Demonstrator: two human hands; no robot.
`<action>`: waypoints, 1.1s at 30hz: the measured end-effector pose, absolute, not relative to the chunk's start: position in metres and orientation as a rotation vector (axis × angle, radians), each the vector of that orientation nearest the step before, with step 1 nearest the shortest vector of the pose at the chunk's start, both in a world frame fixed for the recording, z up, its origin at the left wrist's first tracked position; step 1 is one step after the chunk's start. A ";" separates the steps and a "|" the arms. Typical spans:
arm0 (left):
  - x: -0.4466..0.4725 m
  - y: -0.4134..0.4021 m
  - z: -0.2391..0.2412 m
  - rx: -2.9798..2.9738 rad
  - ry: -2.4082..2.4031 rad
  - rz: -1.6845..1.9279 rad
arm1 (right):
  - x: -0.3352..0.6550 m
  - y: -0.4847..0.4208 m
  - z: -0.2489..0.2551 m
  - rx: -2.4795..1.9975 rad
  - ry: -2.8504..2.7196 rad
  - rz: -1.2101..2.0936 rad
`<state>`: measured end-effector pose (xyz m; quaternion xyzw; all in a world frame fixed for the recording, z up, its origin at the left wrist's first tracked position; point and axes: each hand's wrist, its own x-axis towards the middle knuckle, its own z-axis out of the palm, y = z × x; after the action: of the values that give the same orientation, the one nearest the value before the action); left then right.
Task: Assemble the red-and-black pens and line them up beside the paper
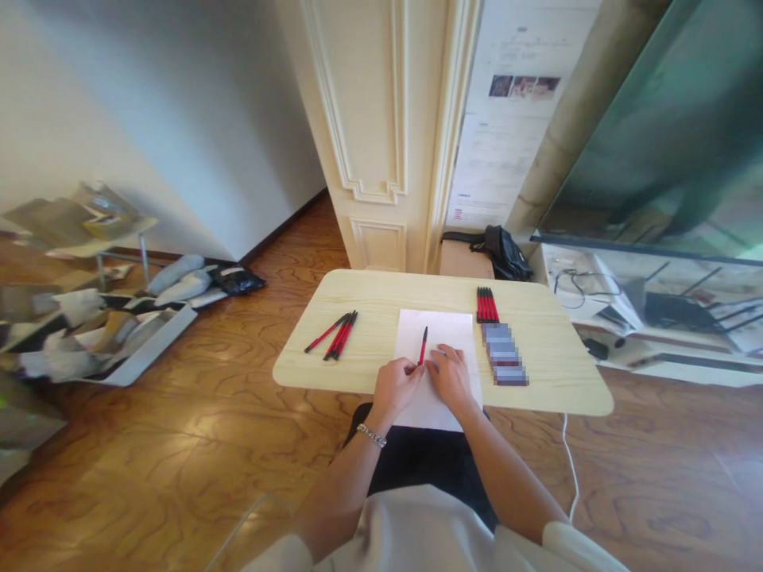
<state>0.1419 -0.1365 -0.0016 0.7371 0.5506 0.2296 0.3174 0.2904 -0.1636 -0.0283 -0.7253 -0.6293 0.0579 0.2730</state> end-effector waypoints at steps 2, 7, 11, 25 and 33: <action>0.150 -0.139 -0.004 1.962 1.454 0.568 | 0.294 -0.164 -0.029 -1.910 -1.643 0.178; 0.160 -0.141 -0.008 2.076 1.487 0.459 | 0.308 -0.168 -0.031 -1.847 -1.555 0.201; 0.162 -0.139 -0.007 2.179 1.549 0.298 | 0.313 -0.169 -0.034 -1.849 -1.533 0.222; 0.144 -0.127 -0.007 2.212 1.555 0.250 | 0.322 -0.179 -0.022 -1.820 -1.478 0.194; 0.115 -0.117 -0.017 2.222 1.369 0.646 | 0.328 -0.187 -0.031 -1.902 -1.504 0.199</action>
<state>0.1152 -0.1173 -0.0167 0.8054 0.4961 0.2340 0.2245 0.3277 -0.1870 -0.0312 -0.7332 -0.5797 0.0769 0.3471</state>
